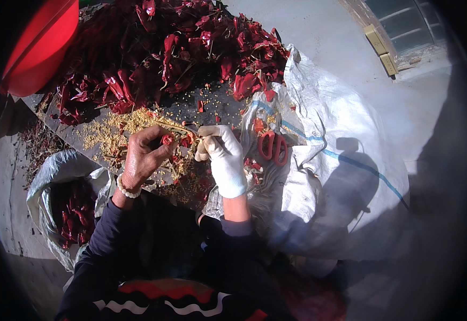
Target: The person removes stems from dried red chili peppers using scissors and hands. They pick peppers from a pile, cut or pull off the stems, and place the de-stemmed peppers into a white sack while discarding stems onto the table.
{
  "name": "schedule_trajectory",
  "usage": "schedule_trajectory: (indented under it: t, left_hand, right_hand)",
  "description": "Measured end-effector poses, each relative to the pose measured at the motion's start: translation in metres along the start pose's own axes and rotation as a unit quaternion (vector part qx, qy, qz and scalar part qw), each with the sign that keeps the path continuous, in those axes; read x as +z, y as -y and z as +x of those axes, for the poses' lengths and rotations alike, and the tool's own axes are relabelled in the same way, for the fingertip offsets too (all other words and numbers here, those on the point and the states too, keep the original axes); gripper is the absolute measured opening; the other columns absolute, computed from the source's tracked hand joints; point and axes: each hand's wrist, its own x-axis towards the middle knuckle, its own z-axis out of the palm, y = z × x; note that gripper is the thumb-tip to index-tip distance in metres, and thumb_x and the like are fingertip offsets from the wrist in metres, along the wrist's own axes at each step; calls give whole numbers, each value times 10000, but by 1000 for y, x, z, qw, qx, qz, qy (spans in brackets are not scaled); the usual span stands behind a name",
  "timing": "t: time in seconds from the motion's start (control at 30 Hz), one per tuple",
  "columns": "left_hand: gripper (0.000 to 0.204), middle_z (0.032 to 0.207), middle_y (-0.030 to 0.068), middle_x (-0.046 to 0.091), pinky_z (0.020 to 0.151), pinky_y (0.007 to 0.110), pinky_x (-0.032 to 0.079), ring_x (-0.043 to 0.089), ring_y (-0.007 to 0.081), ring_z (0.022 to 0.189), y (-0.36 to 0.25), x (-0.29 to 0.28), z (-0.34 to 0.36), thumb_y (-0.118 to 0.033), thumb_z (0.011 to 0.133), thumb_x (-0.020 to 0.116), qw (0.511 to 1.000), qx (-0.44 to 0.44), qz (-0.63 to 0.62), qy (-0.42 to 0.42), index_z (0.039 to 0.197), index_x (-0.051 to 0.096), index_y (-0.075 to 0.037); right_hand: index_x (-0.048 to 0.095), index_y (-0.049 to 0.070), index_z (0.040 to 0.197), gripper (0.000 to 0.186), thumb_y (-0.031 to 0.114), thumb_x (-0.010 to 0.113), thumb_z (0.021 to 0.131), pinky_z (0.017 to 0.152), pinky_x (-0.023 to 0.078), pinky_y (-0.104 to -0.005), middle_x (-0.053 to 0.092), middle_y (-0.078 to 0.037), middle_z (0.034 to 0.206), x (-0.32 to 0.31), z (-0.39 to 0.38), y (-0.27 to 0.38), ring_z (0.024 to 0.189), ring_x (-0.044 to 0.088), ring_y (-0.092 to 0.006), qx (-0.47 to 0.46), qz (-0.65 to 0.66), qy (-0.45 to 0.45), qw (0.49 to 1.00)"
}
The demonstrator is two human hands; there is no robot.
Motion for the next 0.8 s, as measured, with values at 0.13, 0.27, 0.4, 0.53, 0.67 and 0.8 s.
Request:
schedule_trajectory:
  t: [0.13, 0.27, 0.4, 0.53, 0.67, 0.8]
  left_hand:
    - [66, 729, -69, 609, 514, 195, 333, 462, 7, 588, -6, -12, 11, -103, 936, 721, 971, -125, -194, -66, 908, 687, -53]
    - [76, 705, -57, 623, 409, 195, 261, 417, 4, 474, -2, -18, 12, -142, 951, 715, 958, -137, -237, -80, 912, 680, -87]
    - [78, 717, -51, 640, 423, 182, 352, 515, 15, 520, -11, -20, 11, -139, 949, 724, 950, -156, -262, -74, 916, 671, -93]
    - [69, 807, -30, 645, 520, 210, 456, 590, 52, 657, -7, -13, 15, -100, 947, 726, 937, -146, -311, -61, 968, 676, -57]
    - [79, 730, -32, 604, 459, 217, 378, 533, 49, 576, -6, -25, 10, -122, 964, 701, 930, -164, -317, -87, 951, 679, -47]
    - [170, 670, -41, 580, 430, 215, 329, 471, 40, 501, -12, -22, 11, -218, 945, 718, 929, -211, -298, -65, 925, 682, -53]
  right_hand:
    - [603, -1, 1355, 434, -7, 678, 928, 867, 548, -263, 711, -66, 1037, 5, 7, 54, 966, 675, -133, 86, -293, 375, 875]
    - [559, 29, 1397, 450, 24, 646, 956, 944, 531, -285, 698, -105, 1160, -45, 84, 32, 1069, 656, -156, 22, -361, 3, 932]
    - [489, 85, 1454, 792, 529, 749, 852, 1036, 461, -496, 620, -242, 1319, -141, 187, -2, 1251, 578, -405, -28, -660, -249, 709]
    - [248, 194, 1599, 1077, 684, 740, 776, 1127, 398, -514, 356, -297, 1566, -179, 233, -6, 1406, 417, -471, 98, -686, -173, 700]
    - [454, 173, 1483, 860, 611, 759, 808, 1102, 426, -493, 474, -269, 1486, -120, 232, -21, 1358, 487, -439, 104, -646, -87, 751]
    - [550, 202, 1345, 644, 464, 788, 808, 1039, 465, -511, 557, -202, 1355, -79, 196, -39, 1263, 529, -438, 6, -643, -12, 766]
